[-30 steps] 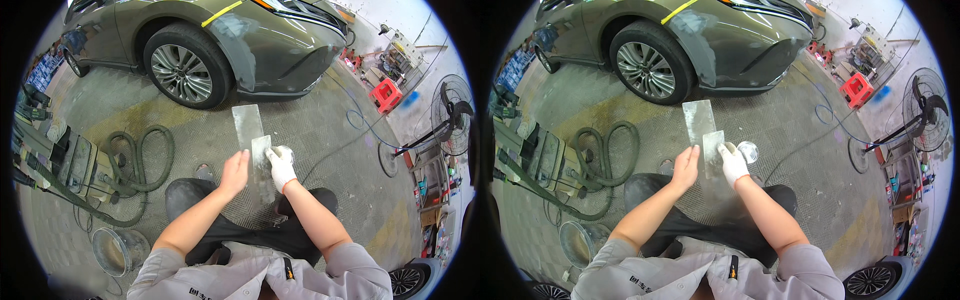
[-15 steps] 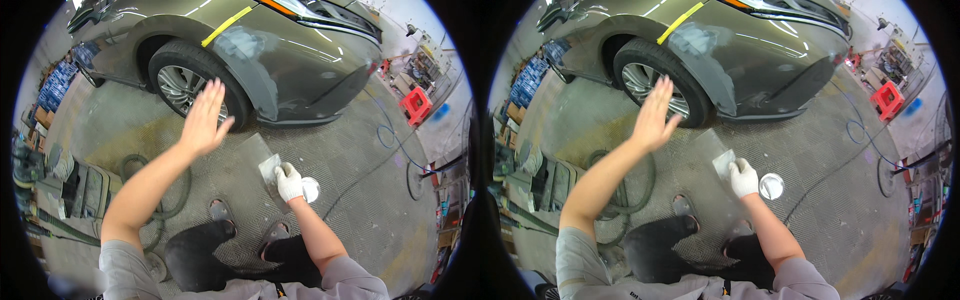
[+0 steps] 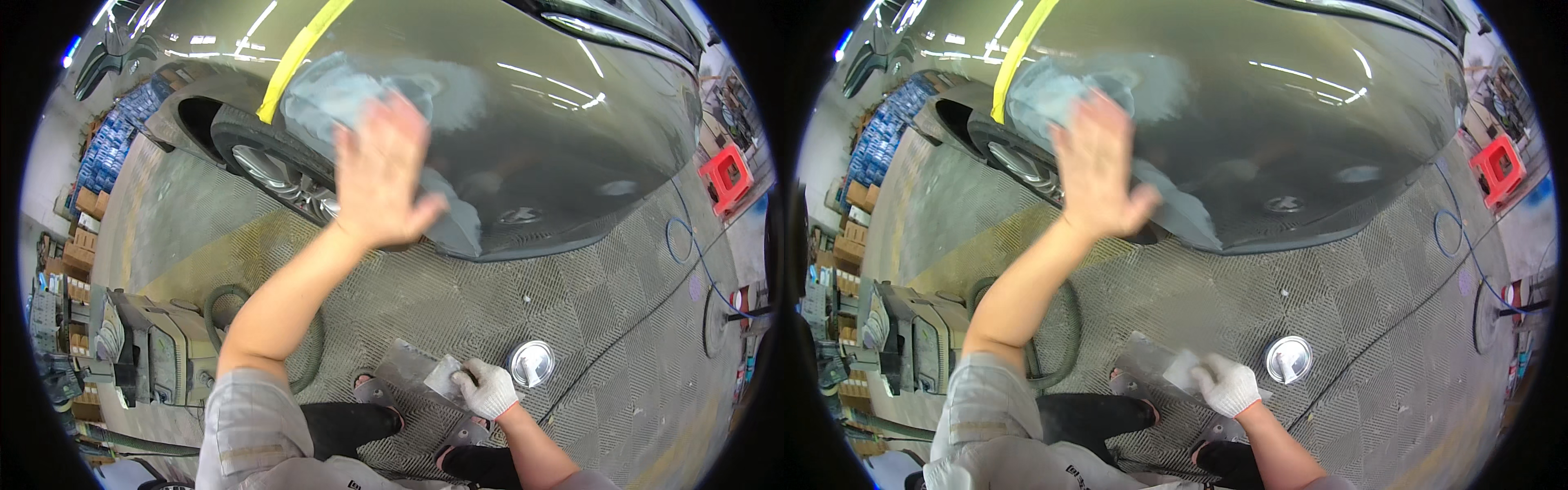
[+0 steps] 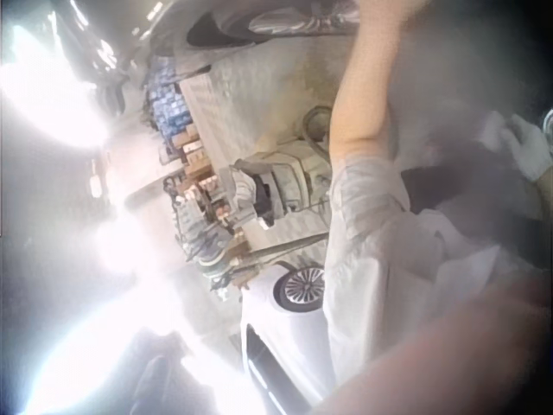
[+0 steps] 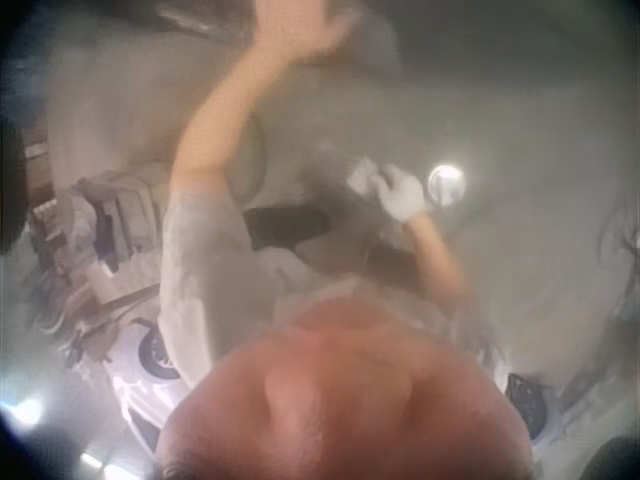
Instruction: The person scoops body filler from a container onto a metal spreader and applies it to a marked area on the front fender of a car. They smooth the filler with the spreader and a cloth, working within the taped-off section.
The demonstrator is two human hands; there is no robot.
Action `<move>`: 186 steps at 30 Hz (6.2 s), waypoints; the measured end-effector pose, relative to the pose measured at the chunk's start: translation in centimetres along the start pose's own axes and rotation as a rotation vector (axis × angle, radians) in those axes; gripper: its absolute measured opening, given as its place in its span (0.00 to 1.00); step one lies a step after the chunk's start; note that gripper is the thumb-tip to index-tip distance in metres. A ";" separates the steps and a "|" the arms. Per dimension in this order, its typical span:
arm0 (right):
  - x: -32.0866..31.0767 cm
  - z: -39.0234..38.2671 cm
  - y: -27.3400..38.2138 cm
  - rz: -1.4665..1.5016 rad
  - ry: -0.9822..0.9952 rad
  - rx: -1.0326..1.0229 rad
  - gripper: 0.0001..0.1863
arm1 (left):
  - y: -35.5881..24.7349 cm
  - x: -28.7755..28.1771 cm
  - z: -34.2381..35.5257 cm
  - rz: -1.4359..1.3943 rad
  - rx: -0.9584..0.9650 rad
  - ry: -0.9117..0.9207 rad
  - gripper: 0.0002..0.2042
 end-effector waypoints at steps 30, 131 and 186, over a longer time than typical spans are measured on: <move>-0.6 1.7 -4.8 1.324 -0.819 -0.303 0.19 | -19.0 7.5 -17.3 -1.574 -0.338 0.797 0.15; 0.9 -8.1 -35.1 0.263 -0.856 0.495 0.21 | -31.8 16.7 -37.0 -1.871 -1.001 1.176 0.12; 2.5 -3.5 -29.4 -0.824 -0.266 0.294 0.10 | -33.7 18.9 -34.6 -2.264 -1.525 0.995 0.17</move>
Point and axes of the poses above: each hand's wrist, its own z-axis towards the middle knuckle, its own x-axis out of the palm, y = z × x, the point moved 5 cm from there along z, towards the middle knuckle, and after that the axes turned 12 degrees about y, right-handed, at the moved point
